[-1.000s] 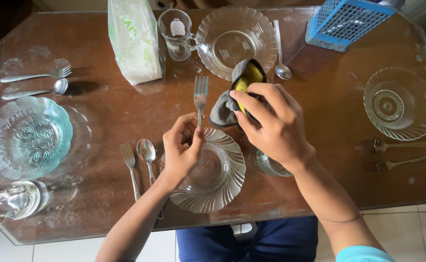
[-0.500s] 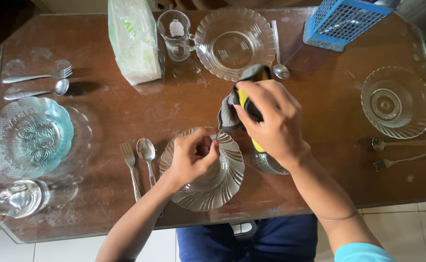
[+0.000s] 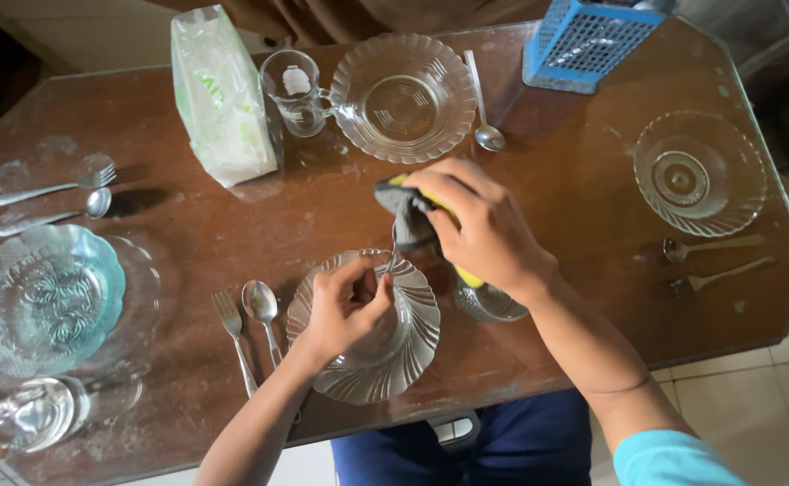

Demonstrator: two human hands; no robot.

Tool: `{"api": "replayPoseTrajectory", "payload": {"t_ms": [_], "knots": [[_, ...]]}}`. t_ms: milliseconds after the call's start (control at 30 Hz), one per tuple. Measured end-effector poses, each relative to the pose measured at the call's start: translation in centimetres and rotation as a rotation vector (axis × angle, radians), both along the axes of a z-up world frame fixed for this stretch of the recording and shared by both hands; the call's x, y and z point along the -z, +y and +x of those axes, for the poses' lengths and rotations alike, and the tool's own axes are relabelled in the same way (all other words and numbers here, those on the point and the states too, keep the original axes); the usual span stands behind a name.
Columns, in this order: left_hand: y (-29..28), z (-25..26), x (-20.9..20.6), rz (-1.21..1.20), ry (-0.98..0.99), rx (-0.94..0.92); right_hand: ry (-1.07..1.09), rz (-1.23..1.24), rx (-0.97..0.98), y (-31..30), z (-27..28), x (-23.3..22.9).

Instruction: The person wipes a fork with a cloth, turning the fork over to clean both sides and the tines.

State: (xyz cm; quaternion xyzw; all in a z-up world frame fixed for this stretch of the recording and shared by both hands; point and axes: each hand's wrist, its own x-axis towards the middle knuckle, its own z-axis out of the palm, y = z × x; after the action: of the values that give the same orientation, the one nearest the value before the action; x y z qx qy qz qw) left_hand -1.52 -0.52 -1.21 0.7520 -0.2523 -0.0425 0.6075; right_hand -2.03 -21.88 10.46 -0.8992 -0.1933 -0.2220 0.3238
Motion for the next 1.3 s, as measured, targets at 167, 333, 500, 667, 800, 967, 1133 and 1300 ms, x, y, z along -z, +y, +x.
{"api": "replayPoseTrajectory", "payload": {"t_ms": [167, 333, 500, 667, 800, 967, 1133, 1300], "knots": [[-0.1, 0.0, 0.4, -0.021, -0.032, -0.008, -0.045, 0.011, 0.136, -1.1, 0.2, -0.5], [-0.1, 0.4, 0.8, -0.056, -0.008, -0.092, -0.092, 0.021, 0.115, -1.3, 0.1, -1.0], [0.1, 0.6, 0.0, -0.010, -0.079, -0.090, -0.022, -0.183, 0.001, -0.8, 0.7, -0.1], [0.1, 0.7, -0.5, -0.038, -0.035, 0.010, 0.074, -0.087, -0.024, 0.0, 0.3, 0.4], [0.5, 0.9, -0.1, 0.001, -0.089, -0.027, 0.113, 0.004, -0.006, 0.0, 0.3, 0.2], [0.6, 1.0, -0.5, 0.063, -0.005, -0.048, 0.106, -0.011, 0.030, 0.2, 0.5, 0.4], [1.1, 2.0, -0.9, 0.067, -0.008, -0.035, -0.054, -0.101, 0.160, -0.9, 1.0, 1.0], [1.2, 2.3, -1.2, -0.238, 0.265, -0.156, -0.073, 0.089, 0.169, -0.8, 0.8, 0.7]]}}
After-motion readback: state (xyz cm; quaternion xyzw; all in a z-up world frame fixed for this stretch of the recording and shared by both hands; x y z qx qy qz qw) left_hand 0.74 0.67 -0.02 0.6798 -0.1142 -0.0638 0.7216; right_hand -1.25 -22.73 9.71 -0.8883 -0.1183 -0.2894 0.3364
